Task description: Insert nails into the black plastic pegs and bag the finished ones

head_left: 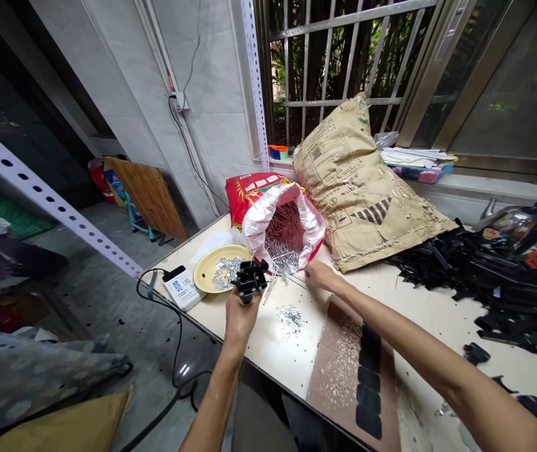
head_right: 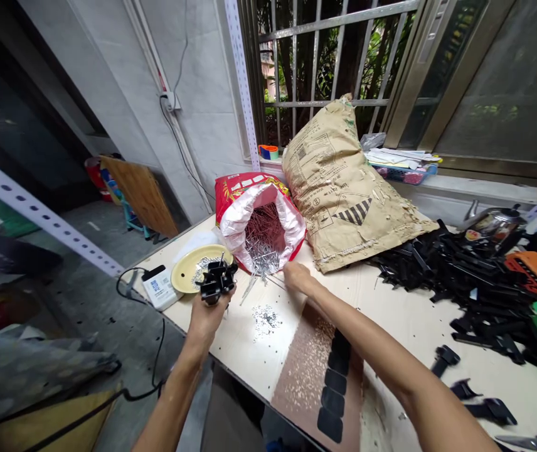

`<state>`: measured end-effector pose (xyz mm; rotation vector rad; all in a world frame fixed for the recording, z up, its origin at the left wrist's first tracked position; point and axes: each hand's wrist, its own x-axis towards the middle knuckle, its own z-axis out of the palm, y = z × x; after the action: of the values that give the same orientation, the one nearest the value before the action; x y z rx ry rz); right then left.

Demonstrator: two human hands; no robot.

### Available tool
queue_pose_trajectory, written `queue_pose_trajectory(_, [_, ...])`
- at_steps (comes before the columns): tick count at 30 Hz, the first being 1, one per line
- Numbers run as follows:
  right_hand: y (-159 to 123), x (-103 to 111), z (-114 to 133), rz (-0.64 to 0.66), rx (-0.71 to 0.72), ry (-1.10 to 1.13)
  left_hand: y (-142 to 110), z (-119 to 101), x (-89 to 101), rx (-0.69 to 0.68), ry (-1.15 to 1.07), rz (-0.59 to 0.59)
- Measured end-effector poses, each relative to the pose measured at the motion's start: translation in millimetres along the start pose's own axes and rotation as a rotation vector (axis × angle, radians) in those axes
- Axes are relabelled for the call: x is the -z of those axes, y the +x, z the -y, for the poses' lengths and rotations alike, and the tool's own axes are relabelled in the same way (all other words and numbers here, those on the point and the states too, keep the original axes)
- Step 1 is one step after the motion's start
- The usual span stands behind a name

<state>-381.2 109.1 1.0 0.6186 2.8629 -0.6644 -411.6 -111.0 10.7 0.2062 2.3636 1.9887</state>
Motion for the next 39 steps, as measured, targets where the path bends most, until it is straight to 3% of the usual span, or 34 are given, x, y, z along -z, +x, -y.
queue_pose_trajectory(3, [-20, 16, -19, -0.014, 0.017, 0.040, 1, -3, 1.8, 0.106, -0.208, 0.109])
queue_pose_trajectory(6, [-38, 36, -22, -0.004, 0.052, 0.143, -2, -8, -1.8, 0.237, -0.386, 0.245])
queue_pose_trajectory(8, [-49, 51, -11, -0.054, 0.146, 0.366, -5, -8, -6.3, 0.202, -0.314, 0.223])
queue_pose_trajectory(12, [-64, 76, 28, -0.268, 0.541, 0.871, -10, -10, -15.4, -0.004, -0.031, 0.203])
queue_pose_trajectory(15, [-71, 82, 53, -0.351, 0.748, 0.801, -13, -15, -18.5, -0.146, 0.094, 0.210])
queue_pose_trajectory(19, [-69, 79, 64, -0.374, 0.819, 0.553, -14, -22, -18.8, -0.237, 0.197, 0.229])
queue_pose_trajectory(24, [-63, 75, 66, -0.246, 0.815, 0.322, -11, -18, -21.5, -0.231, 0.166, 0.250])
queue_pose_trajectory(28, [-63, 84, 69, -0.189, 0.861, 0.401, -12, -12, -22.1, -0.148, 0.021, 0.277])
queue_pose_trajectory(31, [-53, 83, 57, -0.232, 0.791, 0.579, -15, -13, -17.1, -0.023, -0.107, 0.302])
queue_pose_trajectory(33, [-43, 69, 41, -0.264, 0.595, 0.479, -15, -15, -12.3, 0.046, -0.203, 0.273])
queue_pose_trajectory(36, [-29, 31, 14, -0.218, 0.250, 0.139, -14, -19, -8.0, 0.084, -0.291, 0.204])
queue_pose_trajectory(39, [-23, -10, 0, -0.217, 0.124, 0.028, -9, -20, -10.0, 0.095, -0.354, 0.186])
